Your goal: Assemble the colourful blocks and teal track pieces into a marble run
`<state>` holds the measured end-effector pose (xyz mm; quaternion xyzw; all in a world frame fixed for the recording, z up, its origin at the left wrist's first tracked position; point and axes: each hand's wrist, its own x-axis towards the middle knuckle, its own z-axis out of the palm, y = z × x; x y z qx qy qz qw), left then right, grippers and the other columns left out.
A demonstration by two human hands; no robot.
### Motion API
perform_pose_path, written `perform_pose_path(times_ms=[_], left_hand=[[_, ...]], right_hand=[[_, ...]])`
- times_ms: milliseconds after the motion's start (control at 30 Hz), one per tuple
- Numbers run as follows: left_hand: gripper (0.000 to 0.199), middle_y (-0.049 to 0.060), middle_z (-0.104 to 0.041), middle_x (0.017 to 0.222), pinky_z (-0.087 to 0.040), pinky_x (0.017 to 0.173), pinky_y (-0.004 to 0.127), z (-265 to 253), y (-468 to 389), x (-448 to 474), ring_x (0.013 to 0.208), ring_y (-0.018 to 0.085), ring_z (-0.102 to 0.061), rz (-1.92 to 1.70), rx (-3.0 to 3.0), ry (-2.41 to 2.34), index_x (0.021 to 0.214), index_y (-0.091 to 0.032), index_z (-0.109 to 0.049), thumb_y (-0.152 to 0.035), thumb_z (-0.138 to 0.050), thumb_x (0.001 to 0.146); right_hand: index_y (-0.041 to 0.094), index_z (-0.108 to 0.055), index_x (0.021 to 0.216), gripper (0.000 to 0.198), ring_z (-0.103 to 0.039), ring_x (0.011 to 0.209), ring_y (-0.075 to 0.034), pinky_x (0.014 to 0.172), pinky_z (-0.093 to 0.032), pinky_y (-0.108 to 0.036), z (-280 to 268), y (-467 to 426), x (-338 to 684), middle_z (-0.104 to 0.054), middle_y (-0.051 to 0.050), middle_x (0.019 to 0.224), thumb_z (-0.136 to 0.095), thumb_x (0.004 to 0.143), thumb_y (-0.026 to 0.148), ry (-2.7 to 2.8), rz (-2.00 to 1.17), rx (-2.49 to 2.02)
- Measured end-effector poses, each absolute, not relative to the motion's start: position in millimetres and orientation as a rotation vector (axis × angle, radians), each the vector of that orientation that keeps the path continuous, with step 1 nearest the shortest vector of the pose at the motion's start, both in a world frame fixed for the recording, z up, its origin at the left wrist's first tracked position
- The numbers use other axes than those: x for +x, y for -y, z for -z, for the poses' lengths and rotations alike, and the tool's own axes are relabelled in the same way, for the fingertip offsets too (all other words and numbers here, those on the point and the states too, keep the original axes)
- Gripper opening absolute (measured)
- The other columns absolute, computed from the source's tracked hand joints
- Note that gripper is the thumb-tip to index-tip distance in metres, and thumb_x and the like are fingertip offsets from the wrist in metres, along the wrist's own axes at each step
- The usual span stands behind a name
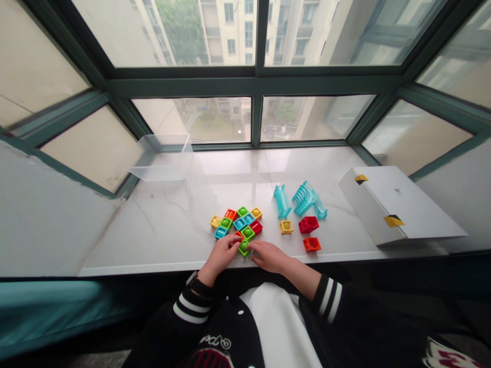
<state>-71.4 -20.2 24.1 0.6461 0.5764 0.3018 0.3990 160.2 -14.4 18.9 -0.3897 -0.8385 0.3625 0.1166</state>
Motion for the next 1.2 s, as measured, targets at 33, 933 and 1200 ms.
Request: perform_pose_path(times_ms=[33, 933, 1200], left_hand=[[0.025, 0.008, -0.079, 0.112, -0.059, 0.091, 0.039, -24.0, 20.2, -71.5, 0.102, 0.024, -0.074, -0.76, 1.639, -1.457, 0.107, -0.022, -0.079, -0.026, -0.06, 0.092], [0.029, 0.01, -0.076, 0.115, -0.058, 0.093, 0.042, -23.4, 20.6, -74.9, 0.101, 0.026, -0.071, -0.752, 1.636, -1.457, 0.111, -0.022, -0.077, -0.037, -0.062, 0.092], [0.034, 0.01, -0.076, 0.116, -0.057, 0.095, 0.042, -22.0, 20.0, -75.2, 0.103, 0.026, -0.07, -0.75, 1.559, -1.471, 0.111, -0.02, -0.077, -0.042, -0.062, 0.09]], right_hand=[[0.025, -0.068, 0.125, 0.038, -0.07, 0.116, -0.029, 0.101, -0.056, -0.042, -18.2, 15.1, 160.4, -0.072, -0.009, 0.127, -0.07, 0.088, 0.017, 2.453, -1.052, -1.135], [0.022, -0.065, 0.097, 0.023, -0.069, 0.085, -0.019, 0.078, -0.056, -0.03, -1.7, 23.5, 178.0, -0.071, -0.002, 0.097, -0.079, 0.078, 0.022, 2.02, -1.322, -1.181], [0.022, -0.058, 0.099, 0.03, -0.068, 0.083, -0.018, 0.077, -0.056, -0.03, -9.6, 20.7, 182.2, -0.066, -0.001, 0.095, -0.076, 0.085, 0.041, 1.623, -1.603, -1.114]])
